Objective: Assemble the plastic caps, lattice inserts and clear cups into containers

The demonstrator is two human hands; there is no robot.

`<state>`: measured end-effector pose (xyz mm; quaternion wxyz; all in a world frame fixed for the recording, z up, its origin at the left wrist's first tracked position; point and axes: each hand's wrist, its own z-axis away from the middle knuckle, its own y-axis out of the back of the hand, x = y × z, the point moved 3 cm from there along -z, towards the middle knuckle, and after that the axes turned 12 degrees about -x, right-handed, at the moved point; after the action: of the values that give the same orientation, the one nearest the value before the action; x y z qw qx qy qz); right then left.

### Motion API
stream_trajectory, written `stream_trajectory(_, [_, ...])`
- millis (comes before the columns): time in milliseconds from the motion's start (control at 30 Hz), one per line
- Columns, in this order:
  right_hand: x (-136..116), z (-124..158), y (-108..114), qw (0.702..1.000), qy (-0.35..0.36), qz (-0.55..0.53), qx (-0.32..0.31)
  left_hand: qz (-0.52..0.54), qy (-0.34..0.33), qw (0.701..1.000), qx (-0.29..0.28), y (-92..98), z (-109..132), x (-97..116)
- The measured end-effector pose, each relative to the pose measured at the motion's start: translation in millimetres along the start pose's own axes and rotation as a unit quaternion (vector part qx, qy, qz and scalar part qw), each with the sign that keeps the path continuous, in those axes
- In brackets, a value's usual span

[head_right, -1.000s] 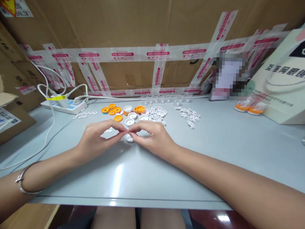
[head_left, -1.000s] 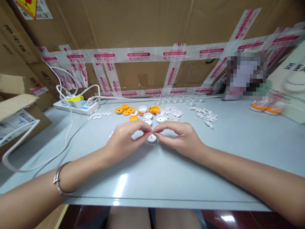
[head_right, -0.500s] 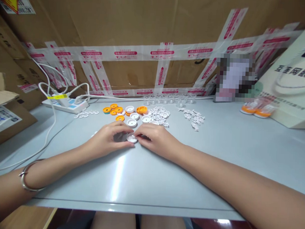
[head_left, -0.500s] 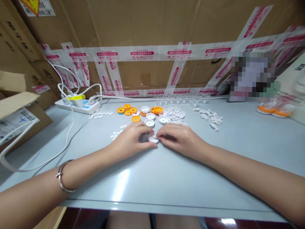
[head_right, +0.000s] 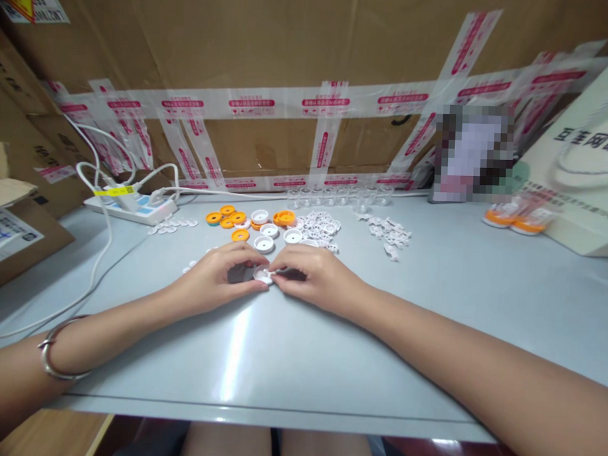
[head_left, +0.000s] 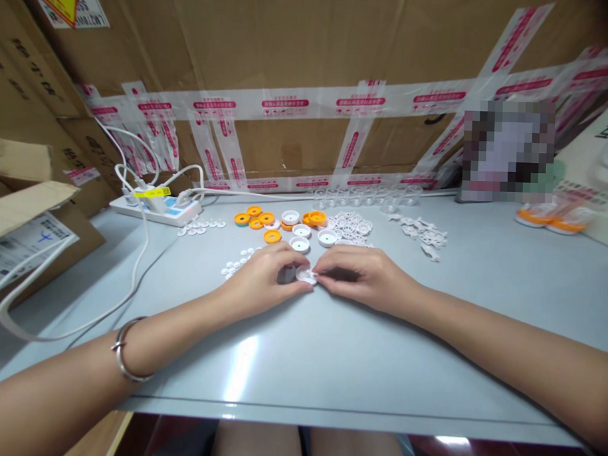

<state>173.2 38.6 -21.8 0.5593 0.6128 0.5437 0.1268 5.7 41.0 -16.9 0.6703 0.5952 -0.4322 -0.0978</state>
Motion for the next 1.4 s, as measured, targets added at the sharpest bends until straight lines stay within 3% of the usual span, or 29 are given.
stream_trajectory(467, [2.5,5.1,0.3,0.997,0.039,0.066,-0.003,0.018,0.007,1.0,0.003,-1.3,0.8,-2.7])
stream_trajectory(667, [-0.9,3.5,2.0,0.999,0.023,0.027,0.011,0.039,0.009,0.999,0.011,0.7,1.2,-0.2])
stream_trajectory(833, [2.0,4.3,6.8,0.998,-0.032,-0.009,0.045,0.027,0.015,0.996,0.084,24.4,9.4,-4.5])
stream_trajectory(933, [4.0,4.5,8.7,0.996,-0.065,-0.03,0.053,-0.01,0.07,0.99,0.125,44.8,9.8,-20.0])
stream_trajectory(1067, [3.9,3.2,8.8,0.994,-0.091,-0.046,0.041,-0.053,0.141,0.988,0.022,57.7,-6.4,-40.8])
stream_trajectory(1267, [3.4,2.2,8.8,0.993,-0.092,-0.058,0.045,-0.135,0.072,0.988,-0.025,63.8,-48.9,-34.9])
stream_trajectory(1400, [4.6,2.5,8.3,0.993,-0.088,-0.058,0.044,-0.138,0.051,0.988,-0.049,57.5,-80.9,-26.2])
